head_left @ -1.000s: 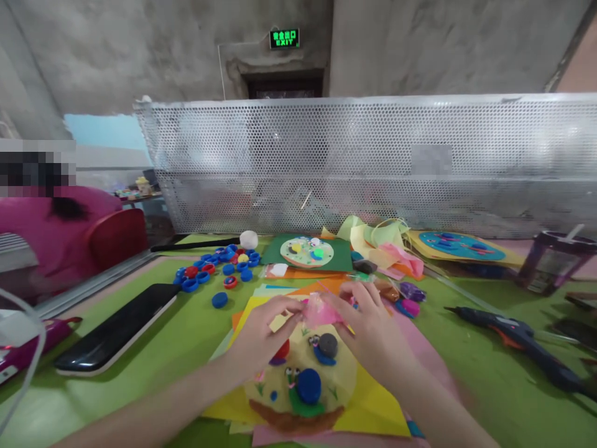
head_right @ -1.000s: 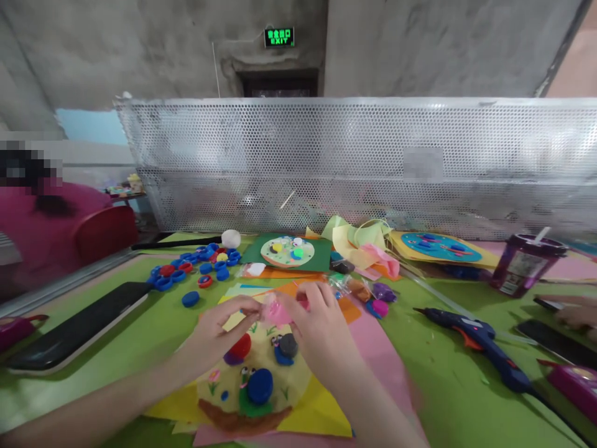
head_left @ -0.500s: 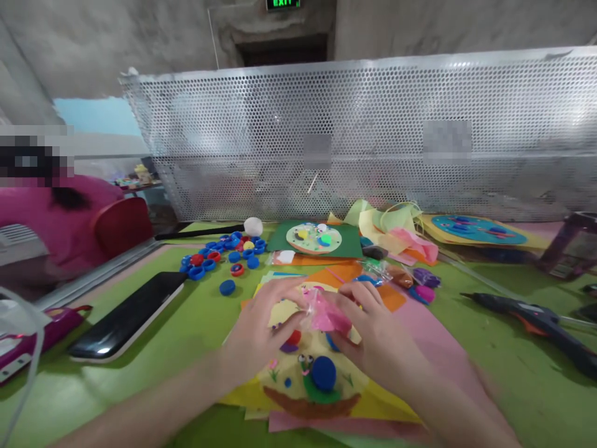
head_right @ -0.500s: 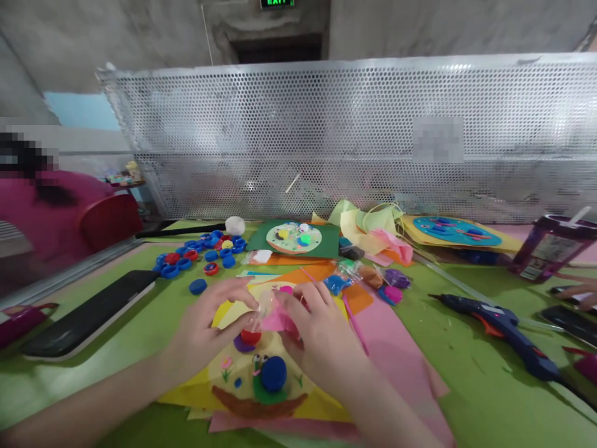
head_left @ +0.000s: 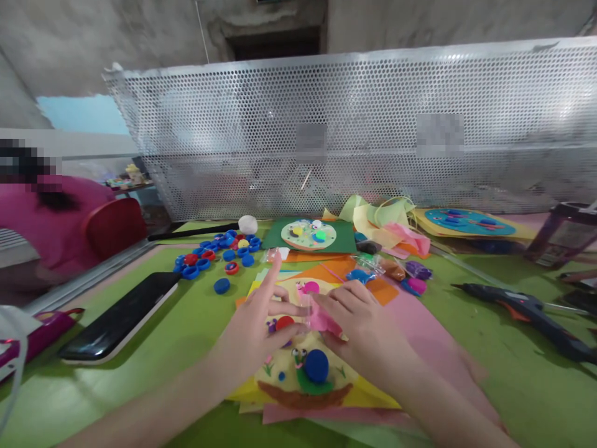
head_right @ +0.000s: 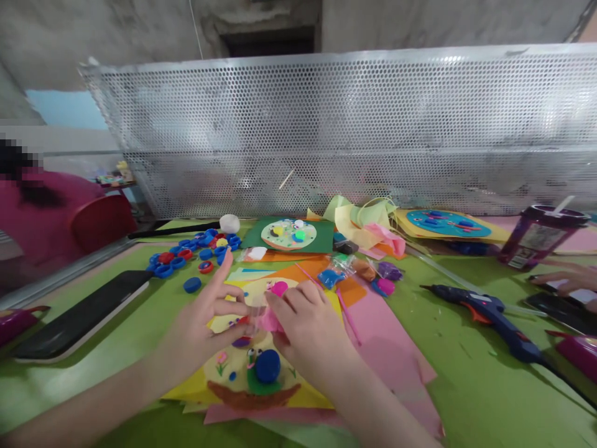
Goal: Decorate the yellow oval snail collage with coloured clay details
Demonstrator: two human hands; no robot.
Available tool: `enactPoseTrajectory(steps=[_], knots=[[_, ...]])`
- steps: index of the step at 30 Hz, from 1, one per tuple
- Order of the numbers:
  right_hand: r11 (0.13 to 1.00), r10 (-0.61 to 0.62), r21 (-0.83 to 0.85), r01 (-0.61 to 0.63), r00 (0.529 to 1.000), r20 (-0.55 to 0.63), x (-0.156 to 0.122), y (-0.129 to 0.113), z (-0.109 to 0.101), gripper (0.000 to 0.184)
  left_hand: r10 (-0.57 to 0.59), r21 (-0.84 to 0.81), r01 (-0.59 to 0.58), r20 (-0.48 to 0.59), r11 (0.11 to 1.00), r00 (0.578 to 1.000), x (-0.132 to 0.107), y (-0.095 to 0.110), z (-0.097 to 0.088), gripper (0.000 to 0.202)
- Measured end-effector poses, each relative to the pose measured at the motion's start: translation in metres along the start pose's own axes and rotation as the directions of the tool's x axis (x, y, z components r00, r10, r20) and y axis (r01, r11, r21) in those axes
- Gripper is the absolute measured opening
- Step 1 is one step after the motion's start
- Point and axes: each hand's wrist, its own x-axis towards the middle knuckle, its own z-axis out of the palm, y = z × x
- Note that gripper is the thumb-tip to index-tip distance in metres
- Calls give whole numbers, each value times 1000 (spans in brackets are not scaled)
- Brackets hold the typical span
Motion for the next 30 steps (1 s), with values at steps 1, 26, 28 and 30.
enactPoseTrajectory(steps=[1,26,28,30], knots=[[1000,-3,-2,3,1000,-7,0,-1,0,37,0,6,1,-15,1000,1000,-1,0,1,98],[993,117,-14,-117,992,40,2,1,-4,38,-325,-547,273,2,791,946,4,5,1,98],[986,159,-43,-158,987,18,1,6,-5,33,-444,-700,316,-3,641,896,9,-4,3,90],[976,204,-73,-205,979,-11,1,11,-8,27,-521,-773,325,-9,545,853,14,-11,6,82]])
